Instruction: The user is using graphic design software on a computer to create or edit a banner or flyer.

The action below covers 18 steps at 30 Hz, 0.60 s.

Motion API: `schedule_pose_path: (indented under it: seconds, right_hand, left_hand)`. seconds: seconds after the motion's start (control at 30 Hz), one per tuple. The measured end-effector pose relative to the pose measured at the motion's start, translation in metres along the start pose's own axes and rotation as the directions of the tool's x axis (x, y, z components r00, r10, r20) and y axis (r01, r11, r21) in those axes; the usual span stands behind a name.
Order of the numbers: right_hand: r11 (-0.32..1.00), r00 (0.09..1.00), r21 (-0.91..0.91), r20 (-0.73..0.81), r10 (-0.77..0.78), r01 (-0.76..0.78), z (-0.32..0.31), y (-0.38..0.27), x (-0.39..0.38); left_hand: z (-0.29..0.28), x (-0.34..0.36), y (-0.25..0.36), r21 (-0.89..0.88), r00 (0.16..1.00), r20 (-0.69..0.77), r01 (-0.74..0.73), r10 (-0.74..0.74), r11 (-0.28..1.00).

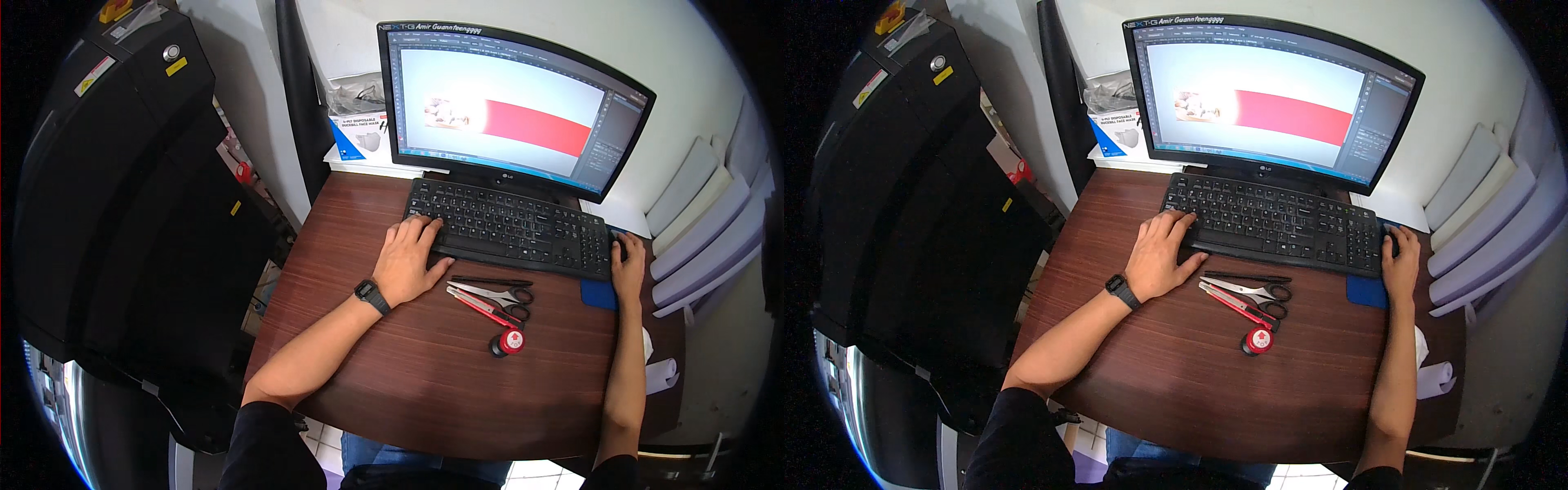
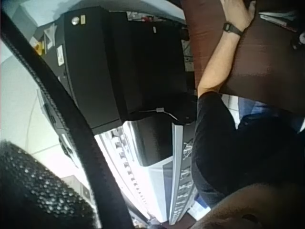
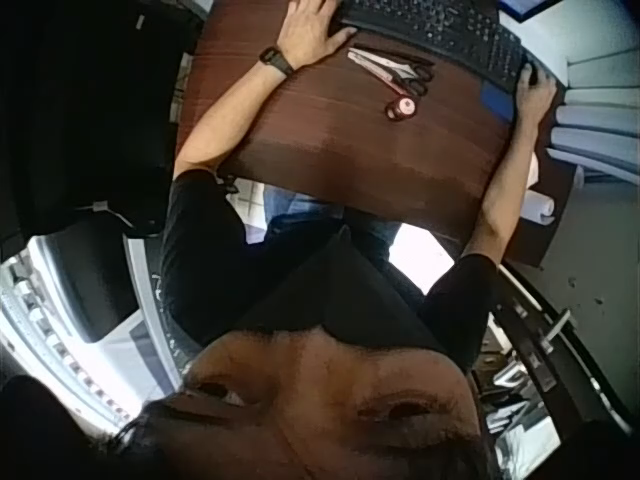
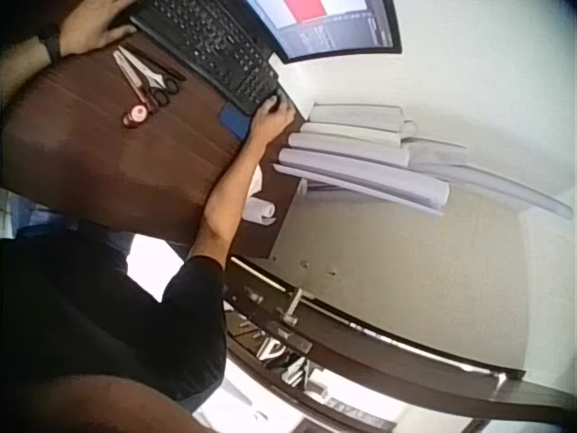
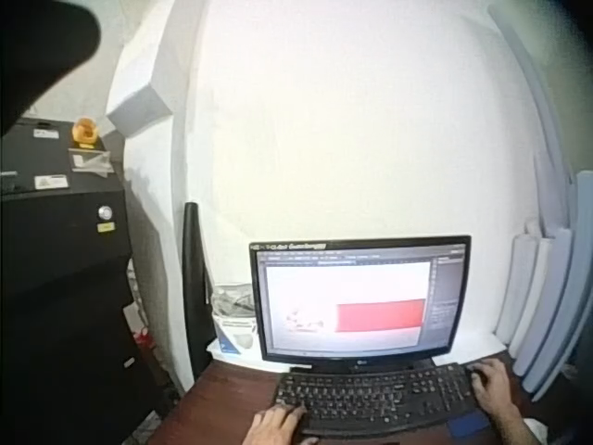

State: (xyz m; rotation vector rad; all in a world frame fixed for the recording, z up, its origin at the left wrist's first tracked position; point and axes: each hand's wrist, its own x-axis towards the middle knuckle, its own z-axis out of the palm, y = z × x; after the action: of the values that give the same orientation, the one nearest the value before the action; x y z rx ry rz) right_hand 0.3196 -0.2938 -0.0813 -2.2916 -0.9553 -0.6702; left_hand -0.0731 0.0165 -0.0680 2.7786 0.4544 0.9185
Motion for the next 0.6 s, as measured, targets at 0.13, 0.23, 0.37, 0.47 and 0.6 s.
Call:
schedule_pose_path:
  seconds: [0.13, 0.23, 0.37, 0.47, 0.6]
  right_hand:
    - [1.000, 1.000, 0.000, -0.003, 0.005, -0.005, -0.0005, -0.0024, -0.0002]
    - [1.000, 1.000, 0.005, -0.004, 0.004, -0.004, -0.0011, -0.0034, -0.0004]
    - [1.000, 1.000, 0.014, 0.001, 0.026, -0.026, -0.0022, -0.0056, -0.0013]
    - [0.999, 0.999, 0.008, 0.004, 0.045, -0.045, -0.0006, -0.0073, -0.0004]
    - [0.998, 0.998, 0.015, -0.009, 0.063, -0.063, -0.0046, -0.0091, -0.0027]
  left_hand:
    - [-0.0010, 0.0000, 0.0001, -0.001, 1.000, 0.007, 0.008, -0.008, 1.000]
    - [-0.0014, 0.0000, -0.0003, 0.007, 1.000, 0.010, 0.002, -0.002, 1.000]
    - [-0.0017, 0.0002, 0.0008, -0.011, 1.000, 0.018, 0.001, -0.001, 1.000]
    - [-0.0025, -0.0007, -0.0011, 0.000, 0.999, 0.030, 0.013, -0.013, 1.000]
    - [0.0002, 0.0022, 0.0009, 0.009, 1.000, 0.027, 0.001, -0.001, 1.000]
